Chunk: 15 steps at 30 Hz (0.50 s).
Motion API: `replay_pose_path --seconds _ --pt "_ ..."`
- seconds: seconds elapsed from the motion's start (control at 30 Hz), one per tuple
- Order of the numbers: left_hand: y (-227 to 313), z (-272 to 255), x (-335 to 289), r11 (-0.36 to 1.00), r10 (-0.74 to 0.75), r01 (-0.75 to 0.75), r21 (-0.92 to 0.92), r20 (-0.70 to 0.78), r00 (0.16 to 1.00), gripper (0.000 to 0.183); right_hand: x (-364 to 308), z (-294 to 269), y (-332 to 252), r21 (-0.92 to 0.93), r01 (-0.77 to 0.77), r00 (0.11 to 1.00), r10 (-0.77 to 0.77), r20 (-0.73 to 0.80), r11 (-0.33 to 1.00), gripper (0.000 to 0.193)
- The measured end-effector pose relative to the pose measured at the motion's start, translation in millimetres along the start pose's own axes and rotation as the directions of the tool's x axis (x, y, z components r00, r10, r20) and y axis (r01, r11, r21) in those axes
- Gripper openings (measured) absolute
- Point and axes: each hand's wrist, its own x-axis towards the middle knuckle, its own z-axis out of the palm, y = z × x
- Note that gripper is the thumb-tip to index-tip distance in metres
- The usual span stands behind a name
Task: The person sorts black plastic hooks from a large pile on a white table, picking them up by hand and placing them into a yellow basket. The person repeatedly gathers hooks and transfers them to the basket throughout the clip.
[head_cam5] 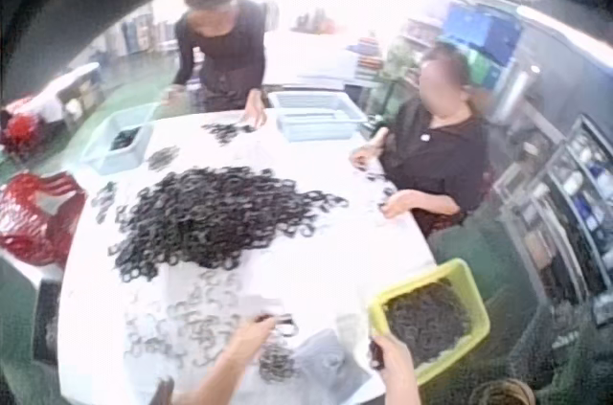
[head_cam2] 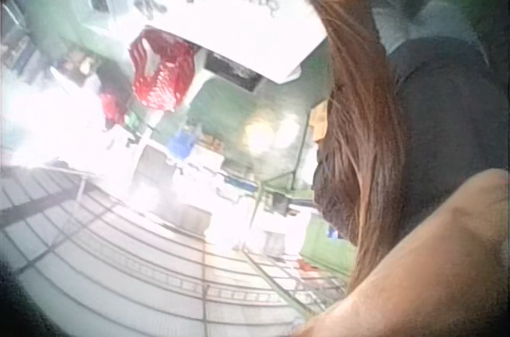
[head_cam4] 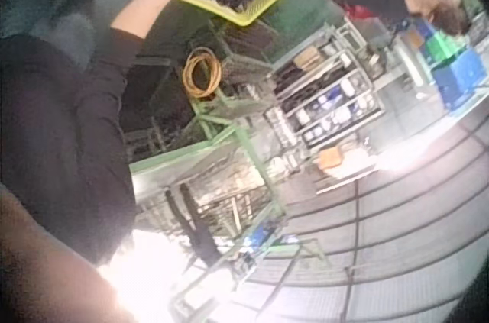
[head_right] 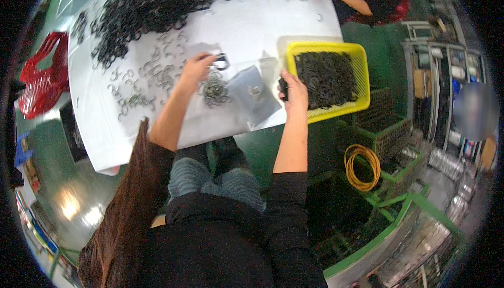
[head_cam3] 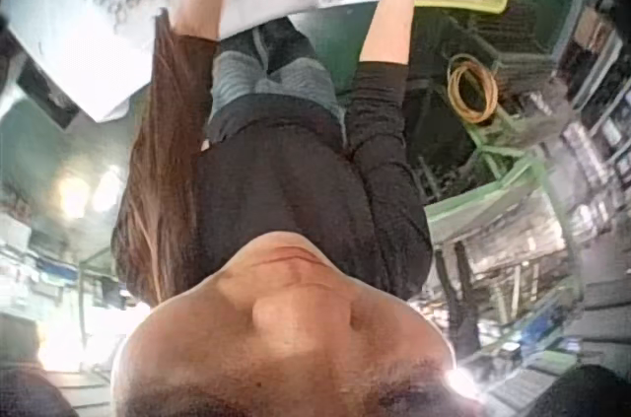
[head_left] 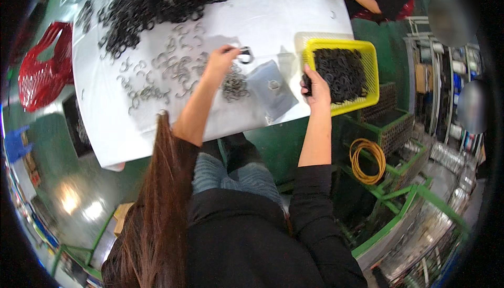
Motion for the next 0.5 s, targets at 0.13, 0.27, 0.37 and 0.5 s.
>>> replay_pose_path --seconds 0.13,0.27,0.37,0.5 --pt "15.5 152.9 11.1 0.981 0.106 -0.138 0.137 0.220 0.970 0.035 21.6 -68.9 -32.2 -0.087 0.177 0.954 -0.192 -0.229 0.980 0.027" --pt "25.0 215.1 -8.9 0.666 0.683 -0.664 0.340 0.079 0.726 0.066 40.9 -102.5 -64.3 -0.591 0.300 0.781 -0.549 -0.299 0.749 0.067" --pt "3.2 180.2 -34.6 0.457 0.854 -0.808 0.373 0.071 0.516 0.060 28.8 -95.0 -61.4 -0.865 0.209 0.588 -0.766 -0.261 0.456 0.068" --pt "-66.8 88.0 -77.0 0.423 0.782 -0.637 0.644 0.096 0.616 0.064 -6.6 -37.2 -2.6 -0.790 0.613 0.438 -0.837 0.328 0.011 0.033"
